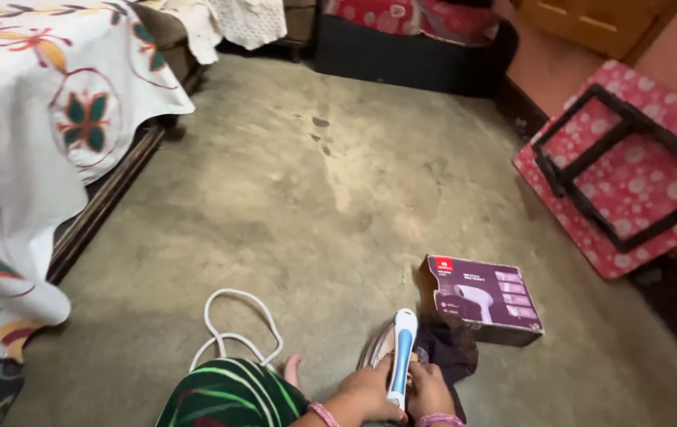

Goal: The person wipes the surface of a cardboard box and an electric iron with a cloth. They hold the box and wipe it, then place it down and wipe the iron's body and soleplate.

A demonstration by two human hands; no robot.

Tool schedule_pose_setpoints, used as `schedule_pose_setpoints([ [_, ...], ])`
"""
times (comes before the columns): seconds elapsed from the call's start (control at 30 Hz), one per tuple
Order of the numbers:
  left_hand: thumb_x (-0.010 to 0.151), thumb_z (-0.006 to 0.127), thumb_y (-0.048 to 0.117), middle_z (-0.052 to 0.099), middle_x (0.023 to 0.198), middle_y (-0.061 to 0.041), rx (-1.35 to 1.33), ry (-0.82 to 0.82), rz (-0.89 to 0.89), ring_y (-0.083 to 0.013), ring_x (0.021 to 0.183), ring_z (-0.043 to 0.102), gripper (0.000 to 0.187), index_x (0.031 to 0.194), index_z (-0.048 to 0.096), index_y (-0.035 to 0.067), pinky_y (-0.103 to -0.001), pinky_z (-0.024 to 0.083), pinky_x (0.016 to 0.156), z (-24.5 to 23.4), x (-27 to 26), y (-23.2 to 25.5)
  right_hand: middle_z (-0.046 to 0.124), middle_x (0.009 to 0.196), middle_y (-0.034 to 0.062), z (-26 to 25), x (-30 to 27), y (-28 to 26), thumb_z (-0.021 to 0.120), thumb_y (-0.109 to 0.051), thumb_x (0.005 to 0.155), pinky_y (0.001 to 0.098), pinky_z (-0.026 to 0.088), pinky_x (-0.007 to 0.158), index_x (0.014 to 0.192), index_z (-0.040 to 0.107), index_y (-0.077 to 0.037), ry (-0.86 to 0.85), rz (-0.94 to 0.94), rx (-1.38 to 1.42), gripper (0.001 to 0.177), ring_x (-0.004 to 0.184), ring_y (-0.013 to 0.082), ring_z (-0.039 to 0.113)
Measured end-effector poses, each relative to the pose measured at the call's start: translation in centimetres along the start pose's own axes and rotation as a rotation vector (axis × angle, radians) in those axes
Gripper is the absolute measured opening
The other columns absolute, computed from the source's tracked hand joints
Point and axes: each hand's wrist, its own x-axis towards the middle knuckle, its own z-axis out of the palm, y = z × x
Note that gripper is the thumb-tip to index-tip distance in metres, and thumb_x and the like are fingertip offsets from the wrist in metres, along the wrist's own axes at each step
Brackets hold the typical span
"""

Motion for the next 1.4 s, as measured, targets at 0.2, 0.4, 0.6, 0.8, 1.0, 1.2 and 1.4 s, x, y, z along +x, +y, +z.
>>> schedule_pose_setpoints([
  [0.2, 0.074, 0.086, 0.043, 0.064, 0.127, -0.027, -0.02, 0.031, 0.067, -0.0439, 0.112, 0.066, 0.127, 0.169, 0.007, 0.011, -0.047, 0.054, 0.096, 1.8, 0.3, -1.1, 0.082, 0.109, 0.0146, -0.3, -0.1, 1.3, 0.074, -0.013, 0.085, 0.0353, 0.06, 0.092, 0.113, 0.076, -0.018, 0.04, 0.292, 0.2, 0.029, 0.104, 0.0296, 0.077],
  [0.4, 0.072, 0.088, 0.042, 0.064, 0.128, -0.027, 0.025, -0.064, -0.041, -0.0415, 0.115, 0.065, 0.132, 0.166, 0.003, 0.006, -0.045, 0.053, 0.098, 0.2, 0.2, 1.1, 0.061, 0.132, 0.0285, 0.5, -0.3, 5.3, 0.082, 0.002, 0.068, 0.0481, 0.047, 0.096, 0.123, 0.071, -0.01, -0.102, -0.567, 0.183, 0.058, 0.119, 0.0509, 0.057],
  [0.6, 0.071, 0.088, 0.042, 0.069, 0.122, -0.023, 0.085, -0.084, -0.038, -0.0394, 0.112, 0.067, 0.106, 0.154, 0.034, 0.003, -0.045, 0.054, 0.096, 0.6, 0.8, 0.9, 0.076, 0.111, 0.0123, -4.2, 0.2, -3.9, 0.065, -0.003, 0.087, 0.0364, 0.058, 0.089, 0.111, 0.072, -0.016, 0.12, 0.066, 0.185, 0.028, 0.103, 0.0306, 0.074],
  [0.8, 0.067, 0.09, 0.045, 0.069, 0.122, -0.02, 0.096, -0.11, -0.073, -0.0382, 0.114, 0.067, 0.091, 0.139, 0.052, 0.004, -0.046, 0.054, 0.095, -0.1, 0.6, 1.4, 0.07, 0.114, 0.0148, -0.6, 2.5, 0.4, 0.073, -0.01, 0.082, 0.0421, 0.056, 0.091, 0.108, 0.072, -0.016, 0.217, 0.162, 0.066, 0.027, 0.103, 0.0362, 0.07],
  [1.0, 0.067, 0.093, 0.043, 0.062, 0.131, -0.024, 0.127, -0.117, -0.108, -0.0388, 0.117, 0.065, 0.134, 0.162, 0.009, 0.001, -0.042, 0.054, 0.1, -1.2, 0.0, 2.0, 0.05, 0.136, 0.0208, 0.3, 0.4, 1.4, 0.073, -0.009, 0.078, 0.0445, 0.051, 0.098, 0.139, 0.05, -0.026, -0.036, 0.148, 0.197, 0.067, 0.115, 0.0434, 0.061],
  [1.2, 0.067, 0.088, 0.042, 0.067, 0.129, -0.022, 0.079, -0.076, -0.101, -0.0382, 0.117, 0.066, 0.125, 0.163, 0.014, 0.009, -0.043, 0.053, 0.1, -1.0, -0.7, 1.7, 0.074, 0.117, 0.0184, -4.5, -1.8, -1.5, 0.079, -0.026, 0.075, 0.0423, 0.055, 0.097, 0.132, 0.061, -0.027, -0.257, 0.166, 0.038, 0.06, 0.113, 0.0371, 0.07],
  [1.4, 0.071, 0.085, 0.025, 0.044, 0.15, -0.023, 0.046, 0.082, -0.052, -0.0396, 0.122, 0.061, 0.127, 0.167, 0.004, 0.009, -0.043, 0.052, 0.1, 1.8, 0.9, -1.6, 0.074, 0.117, 0.017, -8.2, -2.7, -6.7, 0.082, -0.029, 0.071, 0.0408, 0.057, 0.094, 0.128, 0.058, -0.016, 0.248, 0.293, 0.373, 0.063, 0.108, 0.0336, 0.074],
])
